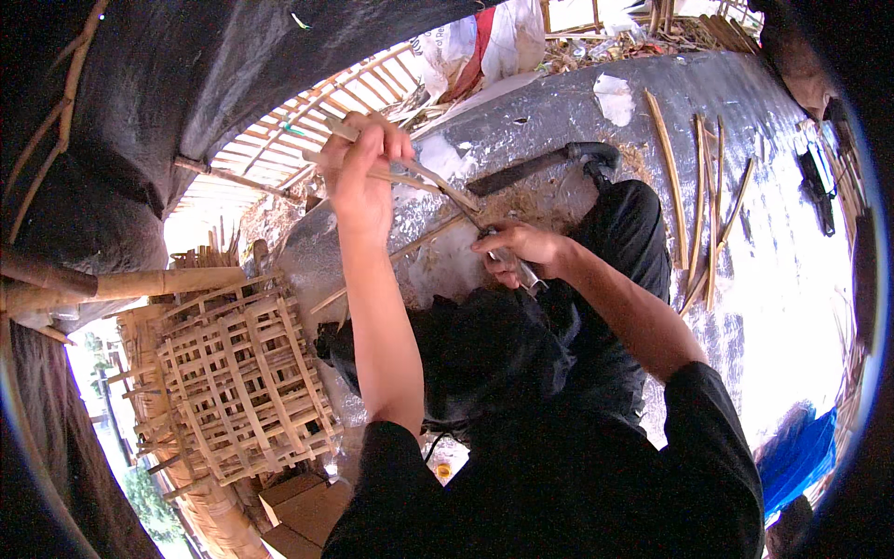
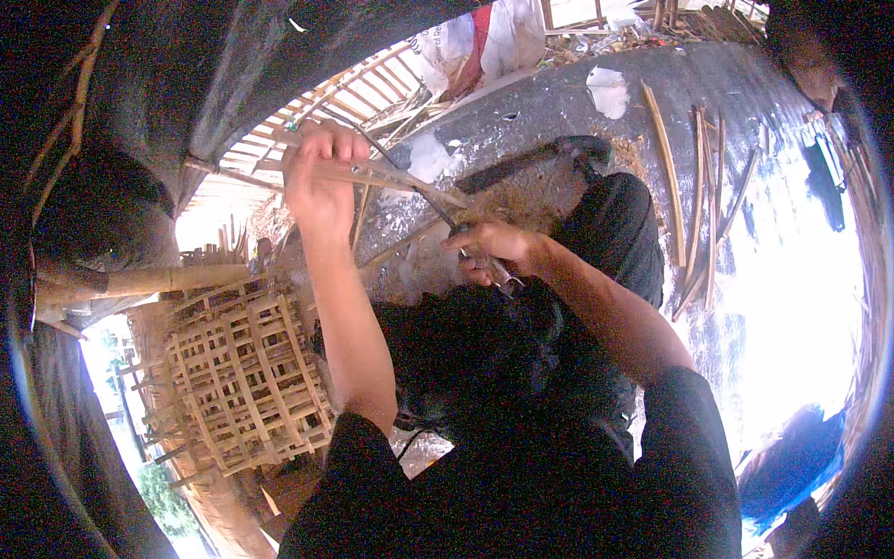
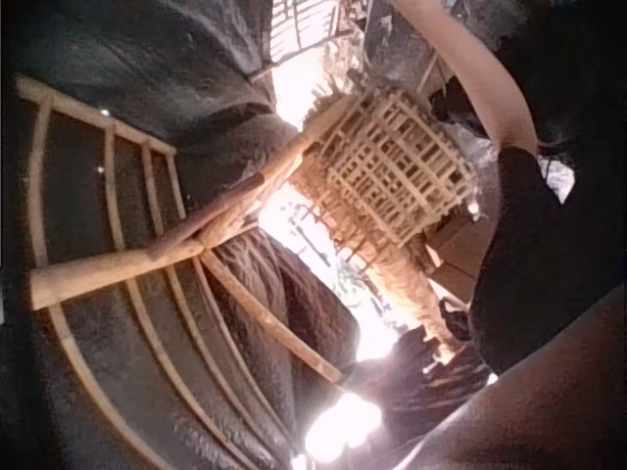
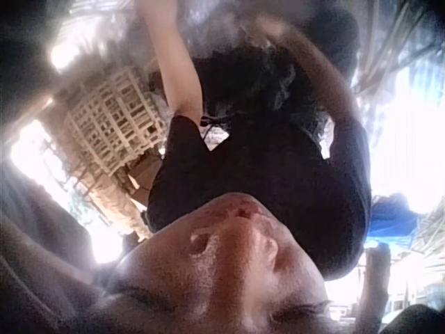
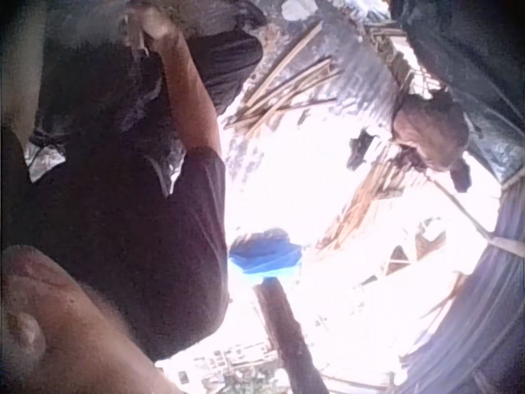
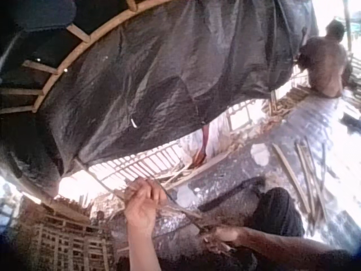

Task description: The person carves thin strips of wood using a machete while sitting on the floor. The person holds several strips together, trims the edges to shape them, and then handles a small wooden basket structure.

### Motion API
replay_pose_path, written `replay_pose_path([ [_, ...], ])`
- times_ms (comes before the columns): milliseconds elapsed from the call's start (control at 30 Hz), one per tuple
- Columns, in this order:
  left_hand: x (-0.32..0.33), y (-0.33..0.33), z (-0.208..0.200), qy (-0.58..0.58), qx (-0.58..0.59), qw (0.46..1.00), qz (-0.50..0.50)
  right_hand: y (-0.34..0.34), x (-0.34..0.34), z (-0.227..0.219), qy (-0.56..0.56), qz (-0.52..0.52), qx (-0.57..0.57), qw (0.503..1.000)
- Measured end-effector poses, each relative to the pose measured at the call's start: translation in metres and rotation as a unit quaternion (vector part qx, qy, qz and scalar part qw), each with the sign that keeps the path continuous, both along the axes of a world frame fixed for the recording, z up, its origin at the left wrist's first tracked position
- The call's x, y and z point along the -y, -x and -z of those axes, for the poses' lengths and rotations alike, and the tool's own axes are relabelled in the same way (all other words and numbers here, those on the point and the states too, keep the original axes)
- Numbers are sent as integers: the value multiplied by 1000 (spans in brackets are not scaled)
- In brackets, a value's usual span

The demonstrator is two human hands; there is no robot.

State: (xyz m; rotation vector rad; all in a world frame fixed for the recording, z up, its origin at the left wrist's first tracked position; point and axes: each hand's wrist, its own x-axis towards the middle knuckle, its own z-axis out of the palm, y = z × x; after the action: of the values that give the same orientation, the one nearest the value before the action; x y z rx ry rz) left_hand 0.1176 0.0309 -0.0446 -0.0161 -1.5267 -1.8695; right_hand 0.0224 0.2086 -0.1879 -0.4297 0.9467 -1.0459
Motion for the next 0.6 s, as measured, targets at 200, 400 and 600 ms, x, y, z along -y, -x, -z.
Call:
replay_pose_path([
  [200, -13, 56, -12, 5, 164, 979, -123, 4, 6, 11, 27, 16, -250, 968],
  [400, -25, 97, -9, -33, 153, 969, -189, 17, 3, 0, 10, 13, -343, 939],
  [600, -5, 102, 8, -37, 132, 954, -266, 10, 12, -1, -23, 31, -417, 908],
])
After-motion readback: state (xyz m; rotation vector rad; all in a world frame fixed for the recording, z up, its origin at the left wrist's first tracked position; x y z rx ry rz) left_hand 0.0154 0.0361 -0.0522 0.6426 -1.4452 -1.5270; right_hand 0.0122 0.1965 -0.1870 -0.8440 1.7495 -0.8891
